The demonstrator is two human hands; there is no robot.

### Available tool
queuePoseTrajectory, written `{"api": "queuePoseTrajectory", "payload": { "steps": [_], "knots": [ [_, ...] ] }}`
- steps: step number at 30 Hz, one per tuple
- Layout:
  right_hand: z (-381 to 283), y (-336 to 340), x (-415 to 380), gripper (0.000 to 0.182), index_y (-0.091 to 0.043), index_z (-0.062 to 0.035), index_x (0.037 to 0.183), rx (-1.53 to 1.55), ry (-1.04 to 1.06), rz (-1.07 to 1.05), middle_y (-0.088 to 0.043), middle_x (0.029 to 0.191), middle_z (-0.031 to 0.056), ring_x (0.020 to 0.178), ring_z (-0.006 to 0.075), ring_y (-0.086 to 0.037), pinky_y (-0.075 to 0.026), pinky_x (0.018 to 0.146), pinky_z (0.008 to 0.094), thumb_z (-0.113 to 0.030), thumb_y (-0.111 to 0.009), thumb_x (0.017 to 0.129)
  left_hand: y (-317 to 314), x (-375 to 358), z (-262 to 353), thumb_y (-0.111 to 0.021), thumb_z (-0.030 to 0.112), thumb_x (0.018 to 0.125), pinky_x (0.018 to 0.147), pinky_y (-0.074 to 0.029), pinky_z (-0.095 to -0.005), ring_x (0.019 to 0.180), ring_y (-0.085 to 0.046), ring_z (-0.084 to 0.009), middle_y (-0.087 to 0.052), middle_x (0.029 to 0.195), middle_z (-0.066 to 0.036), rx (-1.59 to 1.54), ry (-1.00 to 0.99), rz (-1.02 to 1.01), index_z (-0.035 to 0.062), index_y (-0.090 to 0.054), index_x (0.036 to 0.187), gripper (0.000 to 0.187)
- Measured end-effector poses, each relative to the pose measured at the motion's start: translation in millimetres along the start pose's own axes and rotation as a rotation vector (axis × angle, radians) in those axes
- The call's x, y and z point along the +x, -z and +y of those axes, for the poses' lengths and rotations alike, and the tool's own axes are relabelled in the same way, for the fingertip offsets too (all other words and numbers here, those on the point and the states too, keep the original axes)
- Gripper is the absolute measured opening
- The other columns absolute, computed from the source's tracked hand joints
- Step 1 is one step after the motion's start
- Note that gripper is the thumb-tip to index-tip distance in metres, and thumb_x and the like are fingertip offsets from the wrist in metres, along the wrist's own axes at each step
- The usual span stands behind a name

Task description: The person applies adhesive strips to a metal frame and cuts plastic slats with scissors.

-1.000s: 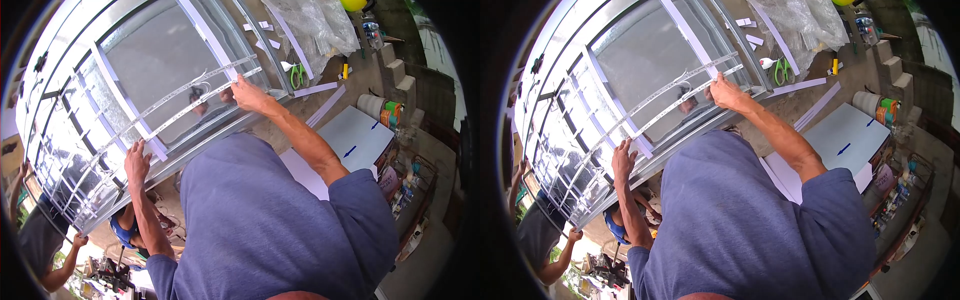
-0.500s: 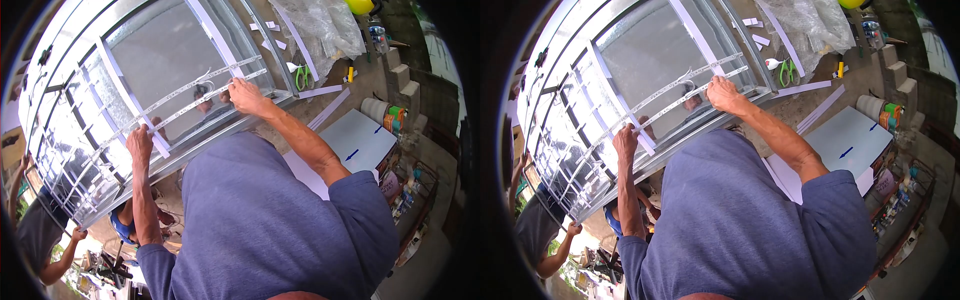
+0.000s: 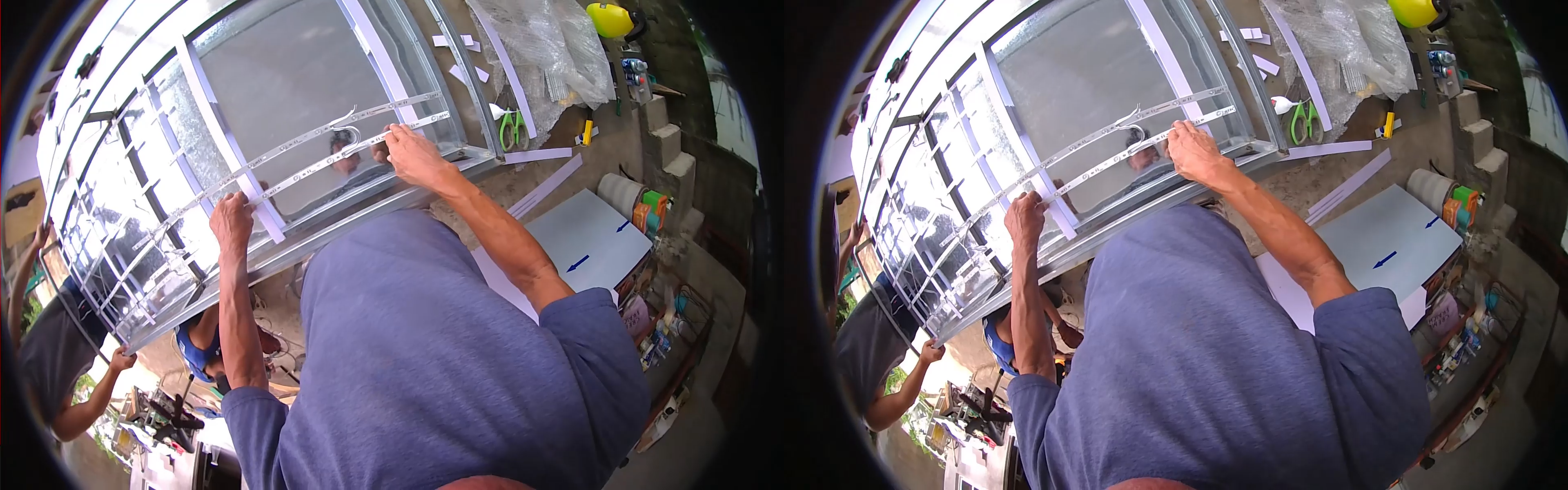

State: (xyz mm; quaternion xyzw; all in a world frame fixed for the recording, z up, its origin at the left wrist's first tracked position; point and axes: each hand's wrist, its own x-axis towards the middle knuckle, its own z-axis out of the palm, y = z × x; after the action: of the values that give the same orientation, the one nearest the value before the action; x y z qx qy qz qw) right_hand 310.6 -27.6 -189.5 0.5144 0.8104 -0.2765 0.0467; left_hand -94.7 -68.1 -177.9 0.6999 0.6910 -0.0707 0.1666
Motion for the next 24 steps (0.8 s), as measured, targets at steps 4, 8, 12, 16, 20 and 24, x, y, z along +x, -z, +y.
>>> {"api": "queuePoseTrajectory", "payload": {
  "steps": [4, 8, 12, 16, 20, 24],
  "knots": [
    [-3.7, 4.2, -1.7, 0.031, -0.059, 0.0082, 0.11, -0.035, 0.008, 0.139, -0.059, 0.122, 0.025, 0.115, 0.039, -0.057, -0.049, 0.098, 0.048, -0.012, -0.057, 0.088, 2.8, 1.6, 3.3, -0.078, 0.021, 0.079, 0.073, -0.053, -0.0449, 0.09, -0.068, -0.0306, -0.07, 0.091, -0.007, -0.003, 0.047, -0.053, 0.0108, -0.073, 0.094, 0.018],
    [-18.2, 31.2, 2.7, 0.039, -0.057, 0.001, 0.126, -0.024, -0.066, -0.032, -0.056, 0.138, 0.0241, 0.129, 0.0386, -0.053, -0.043, 0.109, 0.0459, -0.016, -0.06, 0.092, -6.8, 0.7, -3.6, -0.077, 0.02, 0.081, 0.073, -0.054, -0.0444, 0.088, -0.068, -0.0301, -0.069, 0.089, -0.006, 0.002, 0.007, 0.009, 0.012, -0.074, 0.095, 0.017],
    [-28.4, 39.3, 26.3, 0.03, -0.064, -0.0015, 0.117, 0.066, 0.051, 0.246, -0.064, 0.123, 0.0167, 0.116, 0.0347, -0.06, -0.049, 0.098, 0.0434, -0.015, -0.064, 0.091, -1.0, -0.6, 2.2, -0.076, 0.014, 0.073, 0.077, -0.055, -0.0449, 0.092, -0.068, -0.0316, -0.07, 0.091, -0.009, -0.018, 0.027, 0.041, 0.0084, -0.07, 0.083, 0.013],
    [-44.1, 35.9, 73.1, 0.034, -0.063, -0.004, 0.12, 0.092, 0.306, 0.321, -0.065, 0.117, 0.0139, 0.11, 0.0332, -0.06, -0.048, 0.096, 0.0441, -0.015, -0.068, 0.088, -9.5, 1.7, -3.6, -0.078, 0.018, 0.072, 0.074, -0.055, -0.0455, 0.09, -0.068, -0.0313, -0.07, 0.088, -0.008, -0.001, 0.005, 0.078, 0.0079, -0.07, 0.084, 0.017],
    [-70.3, 17.8, 118.1, 0.038, -0.061, -0.0087, 0.124, 0.045, 0.409, 0.134, -0.066, 0.113, 0.0132, 0.108, 0.0342, -0.061, -0.047, 0.096, 0.0453, -0.018, -0.069, 0.088, -14.4, 5.1, -3.8, -0.079, 0.016, 0.07, 0.072, -0.055, -0.0454, 0.087, -0.069, -0.0318, -0.07, 0.084, -0.01, 0.003, 0.034, 0.09, 0.0076, -0.07, 0.082, 0.017],
    [-81.1, 10.0, 154.2, 0.032, -0.065, -0.0077, 0.121, 0.163, 0.279, -0.176, -0.068, 0.099, 0.014, 0.091, 0.0317, -0.067, -0.052, 0.087, 0.0418, -0.012, -0.062, 0.089, -13.9, 6.4, -3.0, -0.079, 0.013, 0.068, 0.07, -0.055, -0.0457, 0.085, -0.07, -0.0325, -0.07, 0.082, -0.011, -0.015, 0.061, 0.147, 0.0074, -0.069, 0.082, 0.018]
  ]
}}
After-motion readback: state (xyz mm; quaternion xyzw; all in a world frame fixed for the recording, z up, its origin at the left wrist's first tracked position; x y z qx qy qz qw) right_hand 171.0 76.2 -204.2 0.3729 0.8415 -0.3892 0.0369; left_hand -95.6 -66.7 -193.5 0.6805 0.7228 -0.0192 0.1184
